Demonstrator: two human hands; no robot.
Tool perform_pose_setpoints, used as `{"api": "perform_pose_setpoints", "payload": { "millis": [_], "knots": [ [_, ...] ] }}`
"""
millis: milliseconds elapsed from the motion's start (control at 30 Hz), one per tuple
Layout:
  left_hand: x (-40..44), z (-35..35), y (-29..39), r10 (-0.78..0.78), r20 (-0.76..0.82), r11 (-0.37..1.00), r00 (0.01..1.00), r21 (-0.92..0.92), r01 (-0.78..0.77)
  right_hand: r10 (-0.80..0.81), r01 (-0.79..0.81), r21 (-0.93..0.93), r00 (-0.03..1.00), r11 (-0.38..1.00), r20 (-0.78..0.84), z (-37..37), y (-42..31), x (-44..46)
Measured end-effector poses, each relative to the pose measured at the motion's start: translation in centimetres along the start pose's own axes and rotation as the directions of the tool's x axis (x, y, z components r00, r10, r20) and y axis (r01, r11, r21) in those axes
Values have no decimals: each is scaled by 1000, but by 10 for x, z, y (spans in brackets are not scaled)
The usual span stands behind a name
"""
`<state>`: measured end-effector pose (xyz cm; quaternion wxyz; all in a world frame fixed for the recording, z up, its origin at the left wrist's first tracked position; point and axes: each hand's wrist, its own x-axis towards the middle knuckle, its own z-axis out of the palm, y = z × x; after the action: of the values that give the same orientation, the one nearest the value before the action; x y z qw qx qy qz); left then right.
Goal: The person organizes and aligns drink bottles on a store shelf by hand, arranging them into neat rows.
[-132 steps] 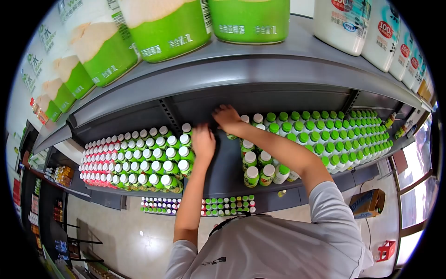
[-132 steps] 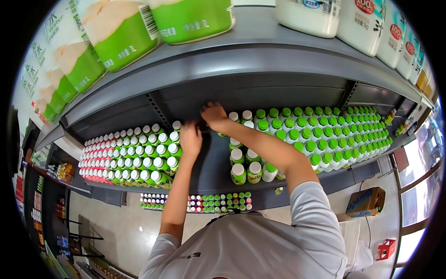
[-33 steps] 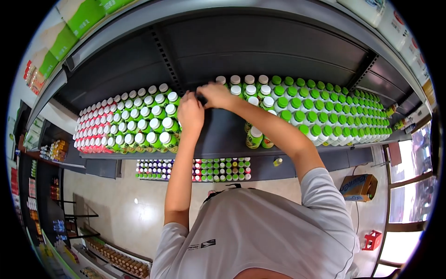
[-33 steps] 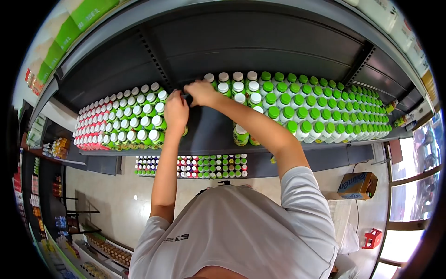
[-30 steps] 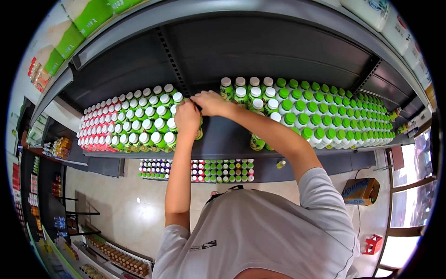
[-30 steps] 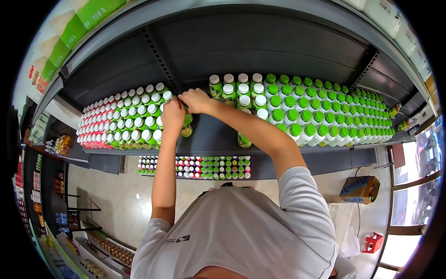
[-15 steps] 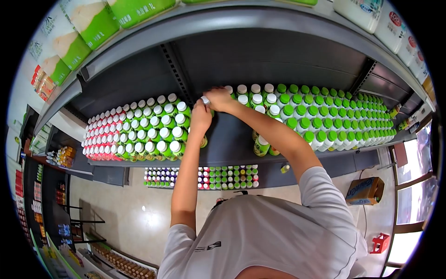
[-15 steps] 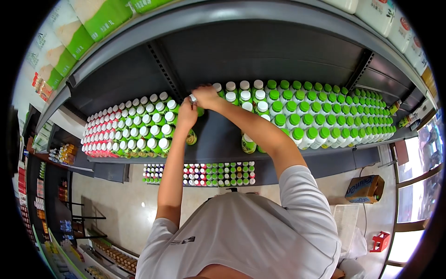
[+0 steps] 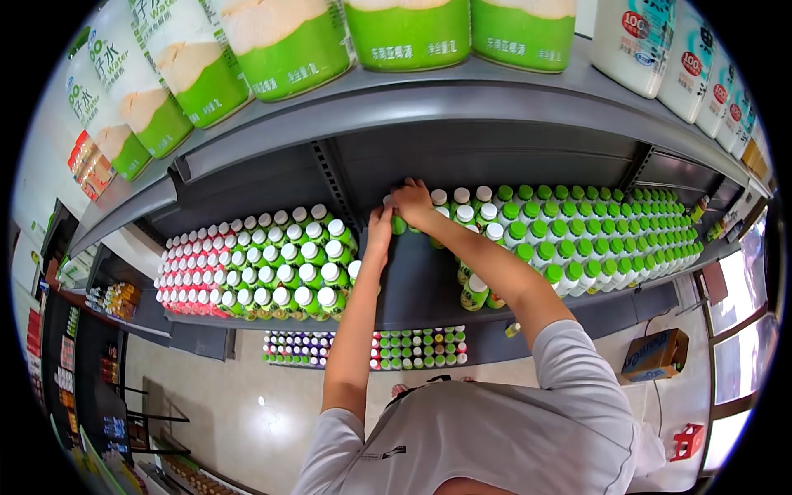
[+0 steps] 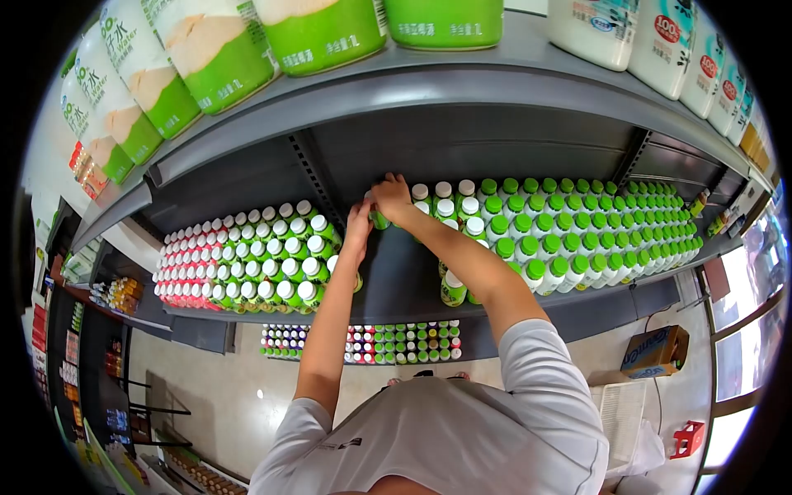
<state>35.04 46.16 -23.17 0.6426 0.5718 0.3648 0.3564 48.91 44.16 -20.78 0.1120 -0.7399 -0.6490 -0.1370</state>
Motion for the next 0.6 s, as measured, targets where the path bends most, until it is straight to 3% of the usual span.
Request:
{"api": "perform_pose_setpoints", "payload": {
  "millis": [33, 100, 200, 300, 367, 467, 600],
  "knots": [
    [-1, -5, 4, 10, -37, 999, 999, 50, -8, 7, -7, 12, 1000, 1000, -13, 1, 0, -1],
    [-22, -12, 32, 154, -71, 876, 986, 472, -102, 0, 1, 9, 996, 1000, -85, 1, 0, -1],
    [-10, -50, 31, 474, 30, 690, 880, 608, -393, -71, 62, -43, 971, 997, -228, -10, -11, -10],
    [-39, -70, 85, 372, -88, 437, 924, 895, -91, -254, 283, 98, 938, 954, -237, -29, -44, -8],
    [-38, -85, 88, 268, -93, 279, 959, 960, 15, -290, 348, 360, 935, 866, -206, -20, -73, -3],
    [-22, -101, 64, 256, 32, 265, 966, 959, -102, -233, 225, 370, 972, 901, -25, -6, -110, 10],
    [-13, -110, 48, 258, 138, 359, 956, 905, -227, -140, 178, 422, 983, 889, -119, 33, -118, 25]
  ]
}}
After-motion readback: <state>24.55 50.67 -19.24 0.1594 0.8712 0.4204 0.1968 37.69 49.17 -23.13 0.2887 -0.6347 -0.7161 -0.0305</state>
